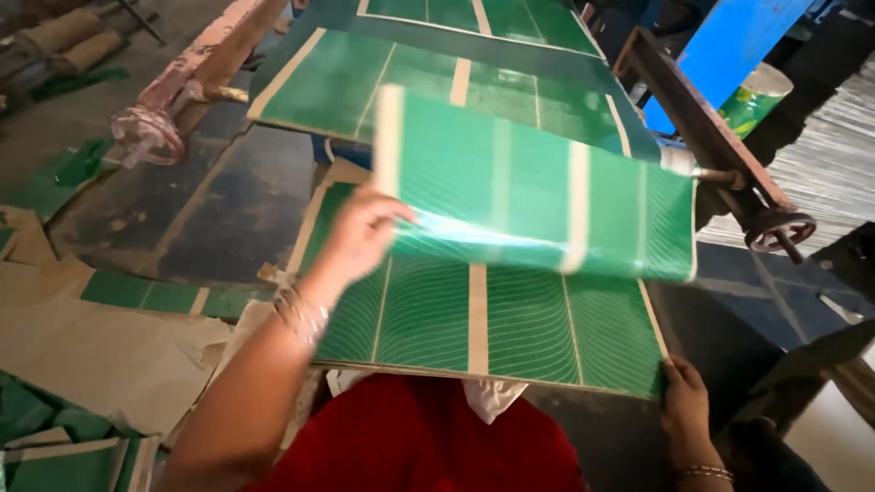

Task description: Stacking green patterned rectangular sheets coming off a conveyor belt machine in a workshop.

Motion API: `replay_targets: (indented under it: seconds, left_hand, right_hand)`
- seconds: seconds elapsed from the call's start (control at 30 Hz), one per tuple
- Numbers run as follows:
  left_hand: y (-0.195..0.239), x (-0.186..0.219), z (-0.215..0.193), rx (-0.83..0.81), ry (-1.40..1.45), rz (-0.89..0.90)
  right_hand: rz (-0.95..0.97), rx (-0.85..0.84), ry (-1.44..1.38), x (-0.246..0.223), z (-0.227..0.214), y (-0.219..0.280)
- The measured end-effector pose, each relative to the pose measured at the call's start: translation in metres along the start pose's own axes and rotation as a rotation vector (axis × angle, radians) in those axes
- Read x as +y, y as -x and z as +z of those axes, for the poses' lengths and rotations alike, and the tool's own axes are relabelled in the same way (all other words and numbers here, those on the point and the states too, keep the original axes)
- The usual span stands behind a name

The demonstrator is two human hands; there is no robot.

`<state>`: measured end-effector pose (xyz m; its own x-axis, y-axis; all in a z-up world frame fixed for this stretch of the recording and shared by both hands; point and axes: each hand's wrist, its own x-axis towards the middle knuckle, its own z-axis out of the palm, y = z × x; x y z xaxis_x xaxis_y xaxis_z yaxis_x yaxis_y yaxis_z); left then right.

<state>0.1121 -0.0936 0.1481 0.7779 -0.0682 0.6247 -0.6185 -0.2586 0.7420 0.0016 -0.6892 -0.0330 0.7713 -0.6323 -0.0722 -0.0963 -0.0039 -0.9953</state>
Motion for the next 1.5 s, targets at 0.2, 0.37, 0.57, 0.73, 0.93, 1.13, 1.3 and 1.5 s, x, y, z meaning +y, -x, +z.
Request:
replay_targets:
  seconds: [0.2, 0.37, 0.57, 0.73, 0.93, 1.13, 1.3, 1.5]
  left_hand:
    - [-0.005, 0.149, -0.053, -0.145, 0.072, 0.388]
    - [-0.013, 0.165, -0.115, -0.145, -0.32, 0.119]
    - [0.017, 0.037, -0.151, -0.041, -0.292, -0.118]
    - [0.054, -0.064, -0.141, -0.032, -0.367, -0.571]
    - [0.077, -0.145, -0.091, -0.22, -0.493, -0.451]
    - [0.059, -0.086, -0.07, -0.356, -1.144, -0.417]
    - [0.034, 0.066, 0.022, -0.617, -0.92, -0.178]
    - [0.083, 0.085, 0.109, -1.115, -0.856, -0.193]
  right_hand:
    - [-0.015, -0.017, -0.002, -0.003, 0.001, 0.005]
    - [-0.031, -0.035, 0.032, 0.038, -0.018, -0.036]
    - [-0.061, -0.081, -0.067, 0.009, -0.006, -0.005]
    - [0.218, 0.114, -0.206, -0.073, 0.03, 0.063]
    - [-0.06, -0.127, -0.165, -0.004, 0.0, -0.001]
    - [-0.077, 0.115, -0.108, 0.0, -0.015, -0.008]
    - [-0.124, 0.091, 0.061, 0.011, -0.008, -0.009]
    - [-0.174, 0.127, 0.139, 0.021, -0.006, -0.022]
